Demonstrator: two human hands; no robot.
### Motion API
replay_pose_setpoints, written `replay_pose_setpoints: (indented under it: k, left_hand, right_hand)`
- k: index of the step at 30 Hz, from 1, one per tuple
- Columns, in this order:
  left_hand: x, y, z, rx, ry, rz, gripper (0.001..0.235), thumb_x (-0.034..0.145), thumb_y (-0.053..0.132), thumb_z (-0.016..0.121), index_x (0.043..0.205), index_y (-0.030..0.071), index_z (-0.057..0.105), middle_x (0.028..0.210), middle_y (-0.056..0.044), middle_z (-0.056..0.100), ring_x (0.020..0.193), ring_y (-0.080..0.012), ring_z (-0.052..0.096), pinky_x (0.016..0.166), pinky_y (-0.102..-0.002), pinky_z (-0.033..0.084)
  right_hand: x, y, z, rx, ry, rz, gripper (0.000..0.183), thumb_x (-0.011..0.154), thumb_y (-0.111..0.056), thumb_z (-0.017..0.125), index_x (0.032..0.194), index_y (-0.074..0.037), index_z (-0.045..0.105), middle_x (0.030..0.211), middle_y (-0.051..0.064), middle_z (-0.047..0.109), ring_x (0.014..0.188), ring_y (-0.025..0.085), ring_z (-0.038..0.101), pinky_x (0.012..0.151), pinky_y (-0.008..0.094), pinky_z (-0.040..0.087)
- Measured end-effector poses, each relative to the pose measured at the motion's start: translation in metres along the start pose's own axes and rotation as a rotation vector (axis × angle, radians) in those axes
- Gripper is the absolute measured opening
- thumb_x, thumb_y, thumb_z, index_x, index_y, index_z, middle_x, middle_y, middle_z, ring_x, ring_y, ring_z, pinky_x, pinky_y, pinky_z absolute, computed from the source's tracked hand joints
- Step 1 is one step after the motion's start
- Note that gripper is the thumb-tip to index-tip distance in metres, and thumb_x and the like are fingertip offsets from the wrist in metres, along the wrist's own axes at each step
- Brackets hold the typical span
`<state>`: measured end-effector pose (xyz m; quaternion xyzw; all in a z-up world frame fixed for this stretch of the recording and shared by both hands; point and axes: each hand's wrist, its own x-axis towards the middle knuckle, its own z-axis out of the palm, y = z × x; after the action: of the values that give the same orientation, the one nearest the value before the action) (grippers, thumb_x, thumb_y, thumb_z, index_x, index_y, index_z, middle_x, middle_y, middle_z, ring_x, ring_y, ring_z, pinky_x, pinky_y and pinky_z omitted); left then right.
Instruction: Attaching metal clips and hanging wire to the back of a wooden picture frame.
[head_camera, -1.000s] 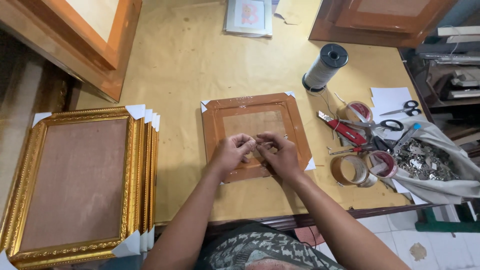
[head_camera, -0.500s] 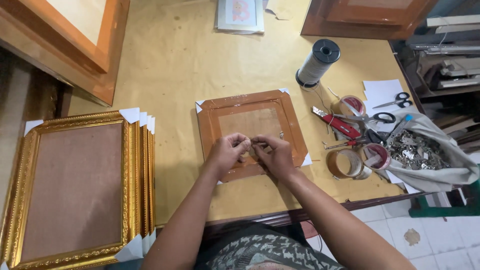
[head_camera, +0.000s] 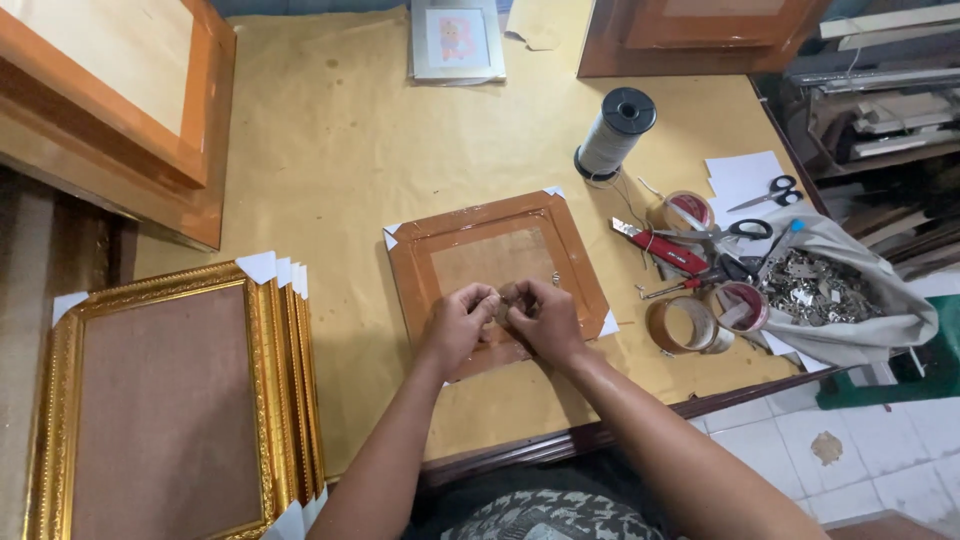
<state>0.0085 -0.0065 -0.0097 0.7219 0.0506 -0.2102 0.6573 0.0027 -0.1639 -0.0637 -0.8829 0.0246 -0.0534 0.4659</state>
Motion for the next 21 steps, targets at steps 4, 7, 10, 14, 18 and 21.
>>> replay_pose_setpoints:
  k: [4, 7, 10, 14, 18, 21]
  left_hand:
    - [-0.007, 0.006, 0.001, -0.058, 0.000, -0.009, 0.013, 0.083, 0.016, 0.056, 0.088, 0.006, 0.063, 0.069, -0.008, 0.058, 0.061, -0.0129, 0.054, 0.052, -0.024, 0.054]
    - [0.004, -0.009, 0.008, -0.087, 0.029, 0.009, 0.011, 0.081, 0.015, 0.060, 0.086, 0.006, 0.064, 0.070, -0.008, 0.061, 0.064, -0.0109, 0.053, 0.050, -0.022, 0.053]
    - [0.009, -0.018, 0.014, -0.060, 0.039, 0.024, 0.010, 0.080, 0.012, 0.061, 0.084, 0.004, 0.065, 0.067, -0.008, 0.062, 0.064, -0.0110, 0.053, 0.049, -0.022, 0.053]
    - [0.028, -0.045, 0.023, 0.102, 0.135, 0.023, 0.010, 0.077, 0.017, 0.061, 0.081, 0.008, 0.065, 0.064, -0.005, 0.061, 0.061, -0.0111, 0.052, 0.052, -0.027, 0.050]
    - [0.021, -0.021, 0.041, 0.335, 0.250, -0.030, 0.012, 0.075, 0.027, 0.058, 0.077, 0.018, 0.066, 0.058, 0.001, 0.060, 0.055, -0.0124, 0.053, 0.054, -0.031, 0.047]
    - [0.028, -0.025, 0.074, 0.355, 0.192, 0.053, 0.011, 0.077, 0.027, 0.059, 0.079, 0.019, 0.066, 0.059, 0.003, 0.059, 0.058, -0.0097, 0.053, 0.056, -0.027, 0.046]
  right_hand:
    - [0.000, -0.016, -0.006, 0.156, 0.017, 0.130, 0.017, 0.064, -0.003, 0.061, 0.077, -0.012, 0.065, 0.062, 0.004, 0.061, 0.056, 0.012, 0.056, 0.046, 0.022, 0.049]
    - [0.006, -0.015, -0.013, 0.380, 0.075, 0.194, 0.016, 0.070, -0.002, 0.053, 0.082, -0.008, 0.061, 0.071, 0.010, 0.066, 0.051, 0.015, 0.059, 0.039, 0.026, 0.049]
    - [0.010, -0.027, -0.032, 0.825, 0.185, 0.349, 0.015, 0.076, -0.008, 0.046, 0.091, -0.007, 0.049, 0.069, 0.009, 0.060, 0.046, 0.012, 0.052, 0.028, 0.017, 0.039]
    - [0.010, -0.016, -0.069, 1.194, 0.353, 0.505, 0.016, 0.078, -0.013, 0.043, 0.093, -0.017, 0.048, 0.055, -0.001, 0.043, 0.043, 0.008, 0.041, 0.027, 0.012, 0.020]
    - [-0.004, -0.003, -0.121, 0.970, 0.302, 0.573, 0.016, 0.082, -0.014, 0.042, 0.095, -0.016, 0.051, 0.061, 0.000, 0.050, 0.053, 0.011, 0.050, 0.033, 0.013, 0.026]
    - [-0.016, 0.026, -0.172, 0.735, 0.285, 0.536, 0.019, 0.082, -0.012, 0.045, 0.097, -0.011, 0.055, 0.067, 0.003, 0.058, 0.061, 0.012, 0.057, 0.036, 0.015, 0.032]
